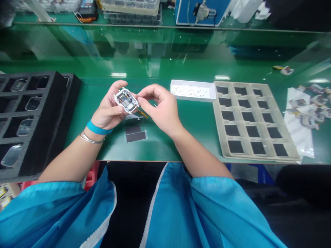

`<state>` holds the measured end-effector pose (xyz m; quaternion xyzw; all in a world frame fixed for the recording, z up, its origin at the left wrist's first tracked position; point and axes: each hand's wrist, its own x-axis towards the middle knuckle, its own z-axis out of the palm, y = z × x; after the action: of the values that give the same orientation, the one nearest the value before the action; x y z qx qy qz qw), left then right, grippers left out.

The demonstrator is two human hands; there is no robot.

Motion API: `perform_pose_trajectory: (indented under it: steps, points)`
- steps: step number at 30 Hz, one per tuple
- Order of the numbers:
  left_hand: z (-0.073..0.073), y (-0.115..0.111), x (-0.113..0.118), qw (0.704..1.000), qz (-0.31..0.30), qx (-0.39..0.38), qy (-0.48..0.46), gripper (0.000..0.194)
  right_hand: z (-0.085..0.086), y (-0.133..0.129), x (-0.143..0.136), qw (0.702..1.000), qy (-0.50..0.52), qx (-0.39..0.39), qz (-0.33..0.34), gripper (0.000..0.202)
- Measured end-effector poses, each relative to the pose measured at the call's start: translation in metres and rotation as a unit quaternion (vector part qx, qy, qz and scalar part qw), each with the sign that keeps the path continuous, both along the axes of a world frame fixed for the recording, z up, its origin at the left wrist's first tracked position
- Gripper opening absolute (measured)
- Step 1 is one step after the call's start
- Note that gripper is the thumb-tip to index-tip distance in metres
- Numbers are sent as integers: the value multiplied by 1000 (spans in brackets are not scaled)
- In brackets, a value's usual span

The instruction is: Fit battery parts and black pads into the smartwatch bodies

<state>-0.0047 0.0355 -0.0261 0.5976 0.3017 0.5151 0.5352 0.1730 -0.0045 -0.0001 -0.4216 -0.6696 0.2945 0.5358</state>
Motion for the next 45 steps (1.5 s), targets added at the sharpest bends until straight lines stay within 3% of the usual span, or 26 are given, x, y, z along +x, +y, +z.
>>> perform_pose_trajectory:
  steps: [8,14,27,34,39,45]
  points:
    - [10,-3,-2,995,-69,-52,-39,84,4,-5,2,999,29,19,-7,9]
    - [10,-5,0,992,-93,-64,-59,77,0,-6,1,998,23,51,-21,10]
    - [13,-11,3,980,-73,-175,-62,58,-6,-4,6,968,-207,125,-70,13]
    - [18,-16,2,967,-100,-231,-30,49,5,-15,-2,975,-156,134,-82,15]
    - [15,-19,3,957,-145,-250,-40,43,3,-15,-4,976,-152,134,-74,16]
    - [12,-18,3,948,-154,-275,-44,35,1,-15,-5,975,-153,142,-76,17]
